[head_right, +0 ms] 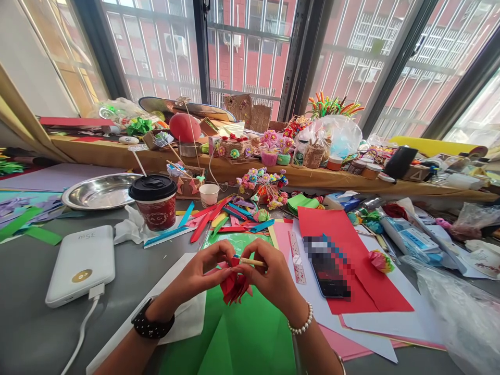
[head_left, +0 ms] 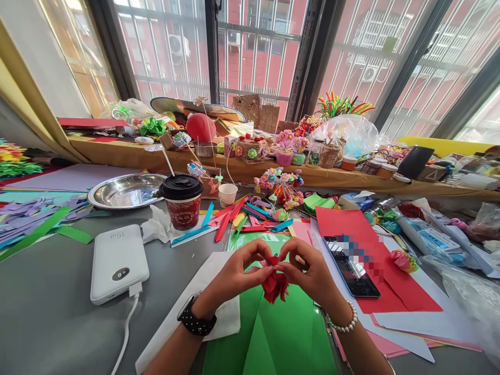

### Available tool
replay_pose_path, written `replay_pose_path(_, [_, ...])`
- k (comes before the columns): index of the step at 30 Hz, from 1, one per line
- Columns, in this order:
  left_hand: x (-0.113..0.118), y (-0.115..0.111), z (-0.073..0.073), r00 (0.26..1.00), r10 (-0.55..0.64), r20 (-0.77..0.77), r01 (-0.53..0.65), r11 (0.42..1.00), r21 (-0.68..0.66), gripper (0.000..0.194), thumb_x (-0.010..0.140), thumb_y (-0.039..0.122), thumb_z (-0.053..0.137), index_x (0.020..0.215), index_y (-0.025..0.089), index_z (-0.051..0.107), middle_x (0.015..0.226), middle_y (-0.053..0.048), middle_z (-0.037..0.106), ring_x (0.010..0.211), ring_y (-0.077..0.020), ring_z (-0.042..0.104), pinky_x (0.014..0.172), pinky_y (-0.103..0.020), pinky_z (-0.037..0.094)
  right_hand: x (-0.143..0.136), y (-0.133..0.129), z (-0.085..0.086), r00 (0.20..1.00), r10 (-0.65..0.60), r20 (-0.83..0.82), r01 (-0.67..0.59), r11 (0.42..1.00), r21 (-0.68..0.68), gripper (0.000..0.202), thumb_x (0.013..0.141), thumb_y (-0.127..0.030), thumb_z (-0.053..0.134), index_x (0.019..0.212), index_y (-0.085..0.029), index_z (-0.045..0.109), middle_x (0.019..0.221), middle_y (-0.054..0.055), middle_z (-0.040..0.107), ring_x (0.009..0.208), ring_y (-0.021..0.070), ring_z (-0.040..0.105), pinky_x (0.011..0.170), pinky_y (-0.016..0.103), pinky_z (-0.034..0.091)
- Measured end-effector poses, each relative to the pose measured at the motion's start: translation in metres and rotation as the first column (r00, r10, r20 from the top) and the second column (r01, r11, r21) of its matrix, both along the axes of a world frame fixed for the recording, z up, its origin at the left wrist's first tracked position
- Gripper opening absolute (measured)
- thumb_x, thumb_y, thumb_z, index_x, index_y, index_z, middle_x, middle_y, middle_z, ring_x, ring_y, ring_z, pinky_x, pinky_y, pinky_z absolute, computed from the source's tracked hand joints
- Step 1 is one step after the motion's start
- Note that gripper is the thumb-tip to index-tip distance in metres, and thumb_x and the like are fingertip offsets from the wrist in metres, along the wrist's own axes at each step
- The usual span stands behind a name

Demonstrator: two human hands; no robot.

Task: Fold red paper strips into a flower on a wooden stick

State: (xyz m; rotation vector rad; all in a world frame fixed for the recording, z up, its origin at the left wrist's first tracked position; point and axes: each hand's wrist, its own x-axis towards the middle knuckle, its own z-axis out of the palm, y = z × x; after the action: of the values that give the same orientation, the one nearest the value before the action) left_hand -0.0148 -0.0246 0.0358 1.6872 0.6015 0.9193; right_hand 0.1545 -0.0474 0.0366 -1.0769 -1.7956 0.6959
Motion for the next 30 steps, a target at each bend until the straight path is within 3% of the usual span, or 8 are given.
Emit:
replay_pose_path(5, [-0.0002, 0.0006, 0.0020, 1.000, -0.015, -0.020, 0.013, 0.997, -0.073, 0.011, 0.075, 0.024, 0.052, 0.081, 0.016, 0.049, 0.079, -0.001, 0.047, 0.073, -0.0116, 0.048, 0.066, -0.023, 0.040, -0.0004, 0.0024, -0.0052, 1.000, -0.009, -0.007, 0.009, 1.000, -0.023, 0.018, 0.074, -0.034, 0.056, 0.072, -0.018, 0.047, 0.063, -0.002, 0.045, 0.046, 0.0068, 0.031, 0.040, 0.020, 0.026])
replay_pose_path(18, [0.0007, 0.0022, -0.0022, 1.000, 0.008, -0.016, -0.009, 0.998, -0.062, 0.013, 0.075, 0.025, 0.054, 0.082, 0.016, 0.048, 0.080, -0.001, 0.047, 0.074, -0.0113, 0.049, 0.067, -0.023, 0.041, -0.0011, 0.0014, -0.0025, 0.999, -0.026, -0.039, 0.025, 0.999, -0.039, 0.019, 0.073, -0.034, 0.057, 0.072, -0.018, 0.046, 0.061, -0.004, 0.042, 0.043, 0.0054, 0.030, 0.037, 0.018, 0.025])
replay_pose_path(30, [-0.0007, -0.0002, -0.0018, 0.999, 0.011, 0.052, -0.016, 0.995, 0.094, 0.009, 0.073, 0.022, 0.054, 0.078, 0.018, 0.049, 0.082, -0.001, 0.048, 0.079, -0.0132, 0.049, 0.073, -0.026, 0.041, -0.0026, -0.0045, 0.0009, 0.999, -0.033, -0.004, 0.033, 0.986, 0.164, 0.011, 0.073, -0.024, 0.057, 0.076, -0.020, 0.048, 0.071, -0.002, 0.045, 0.048, 0.0067, 0.035, 0.041, 0.020, 0.029])
